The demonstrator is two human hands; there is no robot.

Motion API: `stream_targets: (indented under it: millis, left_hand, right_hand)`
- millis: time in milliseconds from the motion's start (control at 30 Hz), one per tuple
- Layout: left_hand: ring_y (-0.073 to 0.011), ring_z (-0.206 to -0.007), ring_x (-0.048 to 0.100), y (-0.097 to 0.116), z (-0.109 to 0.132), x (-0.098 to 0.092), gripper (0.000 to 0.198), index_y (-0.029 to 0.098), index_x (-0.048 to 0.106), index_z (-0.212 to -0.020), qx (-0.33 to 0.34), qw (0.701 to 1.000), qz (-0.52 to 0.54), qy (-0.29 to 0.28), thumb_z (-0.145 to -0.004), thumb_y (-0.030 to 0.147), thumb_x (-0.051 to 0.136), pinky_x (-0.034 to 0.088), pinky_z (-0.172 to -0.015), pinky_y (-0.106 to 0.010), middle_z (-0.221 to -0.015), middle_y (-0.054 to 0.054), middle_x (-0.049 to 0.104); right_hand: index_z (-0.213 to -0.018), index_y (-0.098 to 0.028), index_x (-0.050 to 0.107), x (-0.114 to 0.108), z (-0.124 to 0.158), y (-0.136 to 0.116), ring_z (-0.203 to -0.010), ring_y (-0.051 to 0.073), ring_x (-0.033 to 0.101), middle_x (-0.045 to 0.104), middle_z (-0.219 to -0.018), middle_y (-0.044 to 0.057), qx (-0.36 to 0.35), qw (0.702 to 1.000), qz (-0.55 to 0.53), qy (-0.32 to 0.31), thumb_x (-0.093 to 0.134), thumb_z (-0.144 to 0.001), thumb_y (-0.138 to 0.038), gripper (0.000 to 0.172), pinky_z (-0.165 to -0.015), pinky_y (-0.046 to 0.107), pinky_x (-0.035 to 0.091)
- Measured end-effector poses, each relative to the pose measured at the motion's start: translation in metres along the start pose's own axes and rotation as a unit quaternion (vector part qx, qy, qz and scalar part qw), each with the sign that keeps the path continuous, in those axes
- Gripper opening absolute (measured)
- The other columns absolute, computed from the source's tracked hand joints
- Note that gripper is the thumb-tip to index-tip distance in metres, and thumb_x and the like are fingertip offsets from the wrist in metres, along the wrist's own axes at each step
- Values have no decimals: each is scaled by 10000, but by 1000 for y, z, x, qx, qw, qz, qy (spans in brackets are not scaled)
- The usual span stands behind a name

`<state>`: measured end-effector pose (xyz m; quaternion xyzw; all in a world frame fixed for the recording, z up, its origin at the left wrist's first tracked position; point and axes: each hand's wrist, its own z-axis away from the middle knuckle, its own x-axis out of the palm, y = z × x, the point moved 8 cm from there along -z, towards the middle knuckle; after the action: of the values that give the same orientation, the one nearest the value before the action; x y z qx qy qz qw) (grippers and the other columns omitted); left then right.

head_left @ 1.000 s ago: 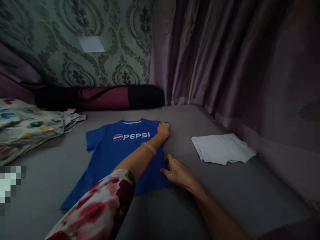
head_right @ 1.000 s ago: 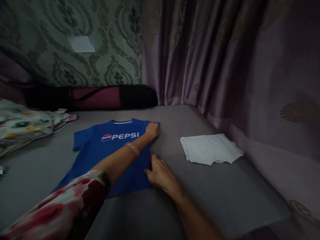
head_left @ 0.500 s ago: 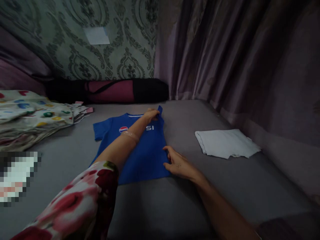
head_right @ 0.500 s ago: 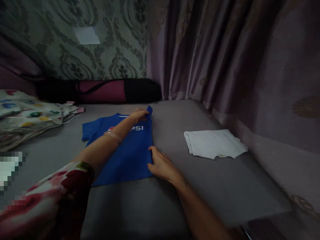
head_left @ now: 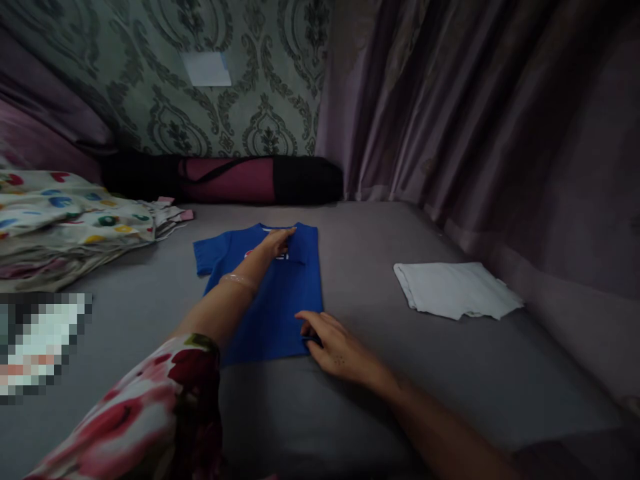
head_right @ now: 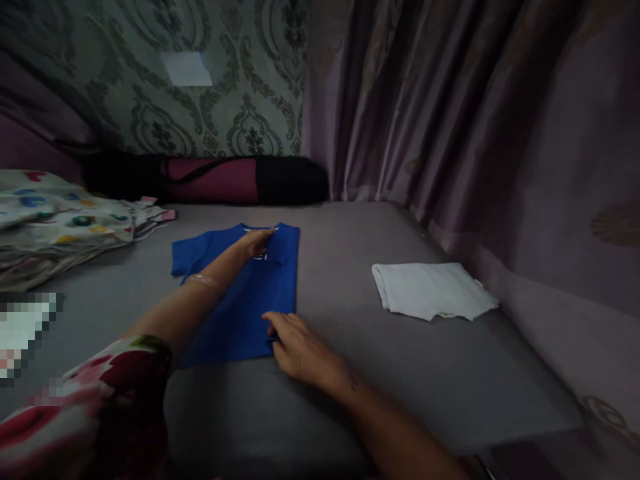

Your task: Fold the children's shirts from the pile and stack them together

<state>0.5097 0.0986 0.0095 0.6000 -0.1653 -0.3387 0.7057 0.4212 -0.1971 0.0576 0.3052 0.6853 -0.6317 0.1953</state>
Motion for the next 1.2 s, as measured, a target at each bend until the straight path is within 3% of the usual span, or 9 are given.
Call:
stream_targets:
  millis: [233, 333, 433, 500, 567, 633, 733, 867, 1200]
  left_hand:
    - [-171, -627, 610, -7, 4, -9, 318, 168, 566, -1043, 0, 995, -66, 71, -745, 152, 675, 494, -623, -293, -647, 4, 576]
    - [-216, -884, 645, 2, 12, -17, 443, 156, 537, -1144, 36, 989, -98, 104, -721, 113, 661, 503, -779, -317, -874, -70, 657]
    - [-253, -1154, 563, 20, 32, -25, 483, 149, 521, -1192, 108, 973, -159, 128, -726, 125, 649, 448, -963, -352, -1186, -138, 614]
    - [-267, -1173, 559, 34, 55, -19, 427, 133, 532, -1190, 181, 949, -243, 91, -771, 166, 608, 436, -998, -382, -1233, -155, 598]
    - [-261, -1109, 602, 38, 87, -1, 337, 135, 565, -1147, 247, 916, -316, -1, -819, 214, 564, 460, -977, -387, -1167, -140, 640]
    - [-251, -1060, 629, 32, 128, 19, 275, 163, 598, -1099, 306, 874, -365, -104, -851, 270, 549, 484, -950, -375, -1102, -110, 671]
    - [-251, -1099, 625, 13, 193, 42, 268, 168, 605, -1112, 369, 814, -404, -194, -890, 295, 525, 490, -971, -391, -1144, -119, 671]
    - [-297, -1349, 449, -12, 241, 53, 411, 135, 539, -1272, 385, 788, -447, -177, -922, 351, 513, 413, -1090, -467, -1400, -183, 529]
    - [-290, -1413, 338, -30, 255, 58, 482, 88, 464, -1393, 383, 763, -506, -121, -989, 333, 369, 364, -1135, -490, -1497, -169, 414]
  right_hand:
    - [-1221, -205, 600, -8, -3, -4, -991, 159, 599, 672, -1056, 46, -2, 1000, -22, -17, 570, -874, -167, 350, -926, 290, 457]
    - [-1102, -205, 675, -11, -7, 1, -899, 143, 640, 707, -1009, 30, 33, 997, -75, -4, 562, -916, -280, 230, -843, 262, 484]
    - [-1032, -210, 698, -20, -13, 20, -908, 144, 655, 723, -989, 24, 60, 991, -98, 61, 507, -943, -288, 225, -835, 265, 489]
    - [-1011, -212, 701, -32, -18, 39, -925, 153, 655, 721, -983, 30, 65, 988, -73, 122, 495, -941, -278, 227, -848, 282, 490]
    - [-1021, -211, 699, -44, -24, 57, -967, 162, 647, 712, -1013, 47, 57, 984, -26, 168, 468, -942, -251, 247, -888, 304, 485]
    - [-1095, -203, 679, -52, -37, 70, -1056, 170, 622, 691, -1097, 73, 44, 983, 32, 175, 418, -950, -220, 299, -963, 335, 457]
    - [-1279, -181, 590, -55, -65, 86, -1271, 195, 502, 583, -1344, 111, 65, 980, 129, 135, 359, -974, -225, 385, -1083, 399, 360]
    - [-1440, -136, 432, -48, -107, 98, -1442, 231, 274, 359, -1546, 119, 125, 961, 236, 73, 302, -1003, -277, 477, -1169, 470, 192]
    - [-1518, -48, 257, -50, -173, 130, -1478, 245, 160, 225, -1593, 140, 188, 932, 305, 47, 213, -1013, -385, 608, -1189, 470, 80]
